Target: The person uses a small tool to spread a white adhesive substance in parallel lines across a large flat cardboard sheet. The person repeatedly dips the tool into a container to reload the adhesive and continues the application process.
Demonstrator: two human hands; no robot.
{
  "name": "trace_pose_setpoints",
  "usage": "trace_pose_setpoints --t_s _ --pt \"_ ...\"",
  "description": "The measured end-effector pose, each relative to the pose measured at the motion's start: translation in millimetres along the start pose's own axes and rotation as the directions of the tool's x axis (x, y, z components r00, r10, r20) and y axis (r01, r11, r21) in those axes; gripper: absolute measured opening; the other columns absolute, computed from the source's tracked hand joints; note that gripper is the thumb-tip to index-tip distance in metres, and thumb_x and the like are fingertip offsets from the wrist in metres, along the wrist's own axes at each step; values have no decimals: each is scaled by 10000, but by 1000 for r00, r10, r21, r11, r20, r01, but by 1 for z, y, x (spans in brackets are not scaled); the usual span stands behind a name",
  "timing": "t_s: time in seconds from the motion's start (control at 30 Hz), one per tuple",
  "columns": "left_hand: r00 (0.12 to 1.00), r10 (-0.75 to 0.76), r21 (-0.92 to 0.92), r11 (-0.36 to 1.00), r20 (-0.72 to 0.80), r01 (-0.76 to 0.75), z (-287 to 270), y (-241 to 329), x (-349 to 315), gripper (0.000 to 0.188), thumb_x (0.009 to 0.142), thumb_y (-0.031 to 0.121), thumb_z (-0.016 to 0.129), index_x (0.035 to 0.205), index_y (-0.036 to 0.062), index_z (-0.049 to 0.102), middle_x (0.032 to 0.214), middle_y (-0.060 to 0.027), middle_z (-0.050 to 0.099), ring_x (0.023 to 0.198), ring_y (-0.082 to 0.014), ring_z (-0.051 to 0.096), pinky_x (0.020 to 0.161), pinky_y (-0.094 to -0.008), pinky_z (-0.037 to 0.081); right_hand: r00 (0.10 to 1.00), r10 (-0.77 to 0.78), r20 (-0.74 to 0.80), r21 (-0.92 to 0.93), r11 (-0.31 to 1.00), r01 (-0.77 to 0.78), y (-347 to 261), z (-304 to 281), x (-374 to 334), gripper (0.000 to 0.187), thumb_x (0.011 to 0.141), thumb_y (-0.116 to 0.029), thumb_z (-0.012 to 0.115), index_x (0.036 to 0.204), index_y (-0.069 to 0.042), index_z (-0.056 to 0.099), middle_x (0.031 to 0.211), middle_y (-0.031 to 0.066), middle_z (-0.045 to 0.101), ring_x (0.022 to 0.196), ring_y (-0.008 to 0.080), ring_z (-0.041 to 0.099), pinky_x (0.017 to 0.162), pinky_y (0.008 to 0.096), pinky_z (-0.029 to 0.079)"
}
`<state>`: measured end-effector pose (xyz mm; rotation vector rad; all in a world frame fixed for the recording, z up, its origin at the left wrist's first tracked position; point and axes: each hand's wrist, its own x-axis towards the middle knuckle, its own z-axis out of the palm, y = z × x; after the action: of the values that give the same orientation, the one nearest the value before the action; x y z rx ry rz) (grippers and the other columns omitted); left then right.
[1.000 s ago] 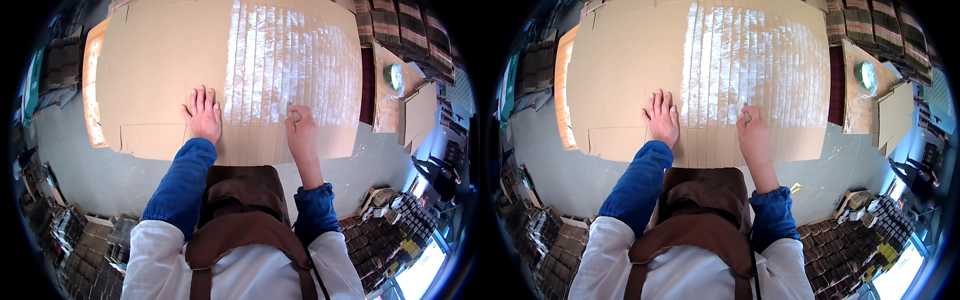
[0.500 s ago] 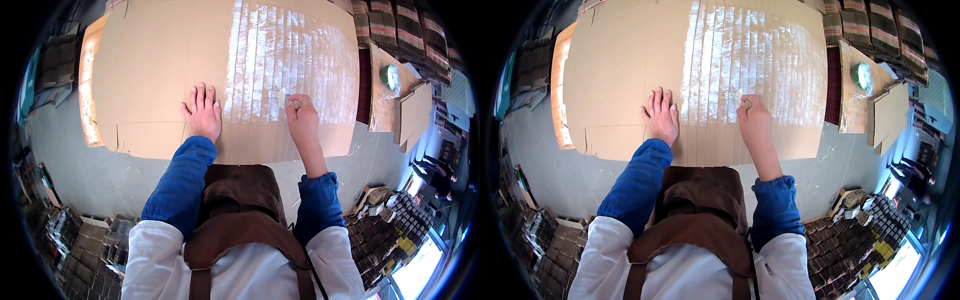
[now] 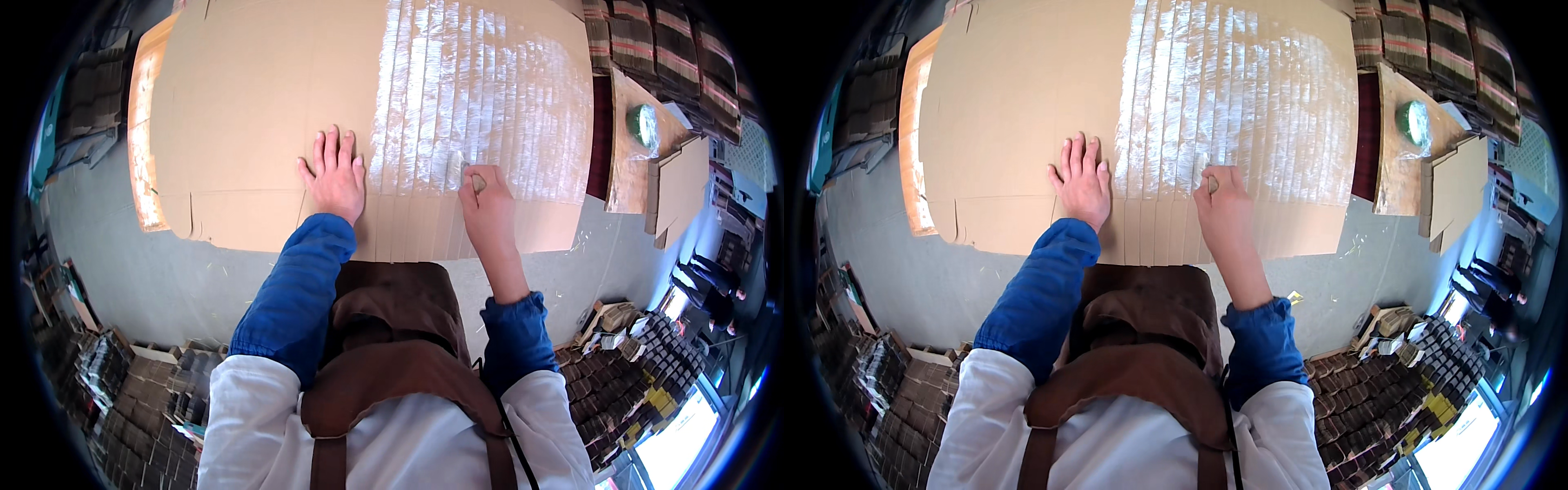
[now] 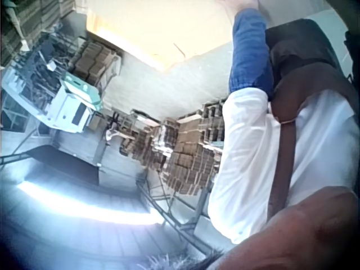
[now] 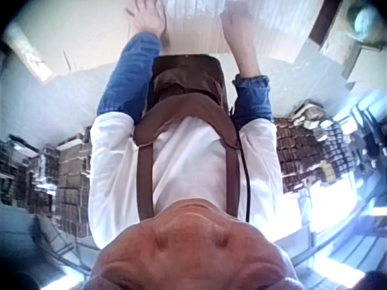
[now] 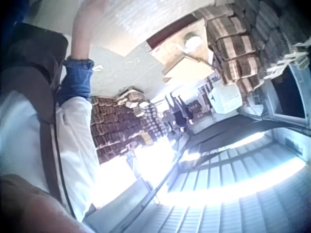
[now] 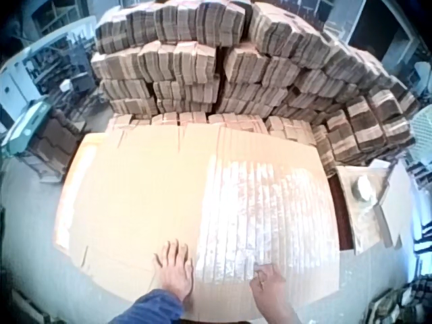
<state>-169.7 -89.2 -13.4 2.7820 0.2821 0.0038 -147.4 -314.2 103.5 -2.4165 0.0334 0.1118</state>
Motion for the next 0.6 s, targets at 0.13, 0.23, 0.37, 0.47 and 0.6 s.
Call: trace_pose_setpoints --t_s 0.13,0.23,0.37,0.47,0.6 --pt "1000 -2 4 1000 -6 2 2 -1 1 463 1015 296 419 1464 184 434 1591 -61 311 1489 -294 223 1149 -668 124 991 -92 101 -27 995 95 -12 -1 -24 151 862 -41 628 1012 -58 613 1051 128 620 799 353 654 699 433 535" --pt "999 -13 6 1000 41 12 -2 1 -3 464 1014 294 418 1464 184 434 1594 -62 305 1491 -297 220 1149 -669 121 980 -144 140 13 989 144 -6 -3 -30 197 831 -9 622 1023 -56 616 1071 125 617 893 344 647 753 414 543" --pt "1000 -10 2 1000 18 10 4 -1 1 477 1011 306 456 1477 216 411 1603 -35 281 1496 -272 201 1153 -675 113 917 -303 258 37 952 304 -29 3 -44 279 793 43 624 1059 -41 617 1121 143 614 1040 356 615 865 413 531" --pt "1000 -8 -11 1000 20 8 3 -1 0 477 1011 309 454 1477 217 412 1603 -34 280 1497 -270 199 1154 -674 111 902 -317 292 -9 942 335 -5 7 -45 330 767 83 595 1076 -29 613 1159 146 612 1098 355 593 922 412 519" --pt "1000 -11 -8 1000 17 11 2 -2 0 476 1008 310 459 1472 216 417 1602 -34 282 1496 -270 200 1153 -677 109 884 -325 337 -11 937 349 -33 -3 -43 308 786 82 555 1069 -24 614 1172 142 612 1090 351 597 924 415 515"
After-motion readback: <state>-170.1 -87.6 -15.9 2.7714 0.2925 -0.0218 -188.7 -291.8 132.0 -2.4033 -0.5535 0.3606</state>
